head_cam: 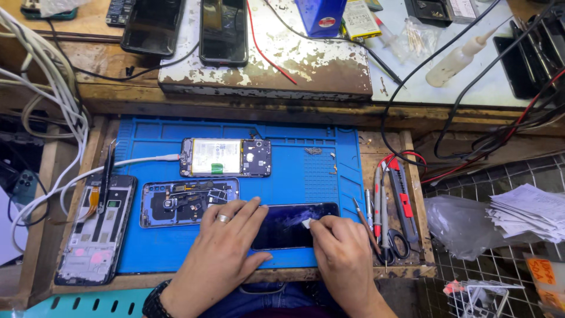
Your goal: The person manipulates internal smartphone components on a workbench. They handle a mobile screen, disconnect ribbon cables, and use a cloth to wipe the surface of a mobile device.
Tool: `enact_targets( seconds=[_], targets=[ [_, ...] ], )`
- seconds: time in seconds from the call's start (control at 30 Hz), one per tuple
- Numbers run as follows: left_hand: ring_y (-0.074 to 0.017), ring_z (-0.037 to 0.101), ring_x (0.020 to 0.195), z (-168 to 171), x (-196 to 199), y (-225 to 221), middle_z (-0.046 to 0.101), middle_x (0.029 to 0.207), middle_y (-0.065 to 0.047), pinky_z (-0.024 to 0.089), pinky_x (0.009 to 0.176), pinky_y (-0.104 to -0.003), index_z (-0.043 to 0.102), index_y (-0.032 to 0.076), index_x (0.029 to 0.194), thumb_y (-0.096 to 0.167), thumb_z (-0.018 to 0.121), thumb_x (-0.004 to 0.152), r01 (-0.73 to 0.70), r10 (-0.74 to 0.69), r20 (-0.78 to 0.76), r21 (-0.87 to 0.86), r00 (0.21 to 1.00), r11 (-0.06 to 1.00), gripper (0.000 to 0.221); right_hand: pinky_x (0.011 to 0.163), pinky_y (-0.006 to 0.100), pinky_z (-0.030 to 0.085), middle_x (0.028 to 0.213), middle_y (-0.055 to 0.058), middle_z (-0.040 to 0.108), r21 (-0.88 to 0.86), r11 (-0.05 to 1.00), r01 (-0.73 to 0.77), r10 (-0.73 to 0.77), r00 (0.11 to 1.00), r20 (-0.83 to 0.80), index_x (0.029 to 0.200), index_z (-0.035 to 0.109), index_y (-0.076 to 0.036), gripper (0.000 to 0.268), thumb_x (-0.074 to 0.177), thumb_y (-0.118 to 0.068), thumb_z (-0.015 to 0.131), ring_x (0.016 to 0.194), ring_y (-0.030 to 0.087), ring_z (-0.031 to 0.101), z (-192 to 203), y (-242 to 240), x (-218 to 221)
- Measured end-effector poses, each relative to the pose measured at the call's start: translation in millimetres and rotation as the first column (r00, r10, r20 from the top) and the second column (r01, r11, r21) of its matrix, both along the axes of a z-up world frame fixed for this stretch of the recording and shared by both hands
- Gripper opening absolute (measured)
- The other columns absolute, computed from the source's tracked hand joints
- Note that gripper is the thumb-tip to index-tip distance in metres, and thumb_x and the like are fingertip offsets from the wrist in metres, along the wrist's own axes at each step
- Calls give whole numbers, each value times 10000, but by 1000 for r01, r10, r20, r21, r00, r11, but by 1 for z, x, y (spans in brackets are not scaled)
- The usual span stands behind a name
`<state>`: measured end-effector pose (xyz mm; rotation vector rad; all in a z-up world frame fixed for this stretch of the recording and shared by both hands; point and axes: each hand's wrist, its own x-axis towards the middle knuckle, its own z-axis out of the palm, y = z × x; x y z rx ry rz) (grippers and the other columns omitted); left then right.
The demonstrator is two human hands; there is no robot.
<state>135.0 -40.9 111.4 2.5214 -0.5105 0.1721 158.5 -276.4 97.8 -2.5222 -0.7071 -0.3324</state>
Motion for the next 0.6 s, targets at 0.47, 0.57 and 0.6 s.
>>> enact_targets(
  seconds=[0.47, 0.57, 0.6],
  targets=[
    [-337, 511, 1221, -11, -3, -4, 589, 1335, -157, 281, 1079, -568, 517, -35, 1329, 344, 786, 759, -40, 40, -8, -37, 999, 999, 736, 956, 524, 354, 1253, 183, 575, -186, 979, -79, 65, 995, -76, 1283, 646, -70, 596, 809, -416, 745, 1137, 387, 507, -1, 11, -8],
    [-341, 511, 1224, -12, -3, -1, 594, 1326, -153, 264, 1084, -575, 513, -31, 1330, 337, 795, 742, -41, 41, -12, -30, 999, 999, 749, 949, 526, 344, 1279, 180, 564, -159, 975, -152, 139, 986, -93, 1286, 642, -63, 623, 801, -442, 739, 1162, 386, 487, 1, 15, -12],
    [-339, 512, 1226, -12, -2, 0, 597, 1321, -149, 259, 1088, -576, 512, -28, 1329, 335, 798, 744, -43, 42, -20, -38, 999, 998, 746, 956, 526, 342, 1281, 177, 559, -155, 972, -179, 167, 982, -86, 1284, 644, -71, 626, 799, -455, 737, 1176, 383, 483, 0, 17, -11]
  ],
)
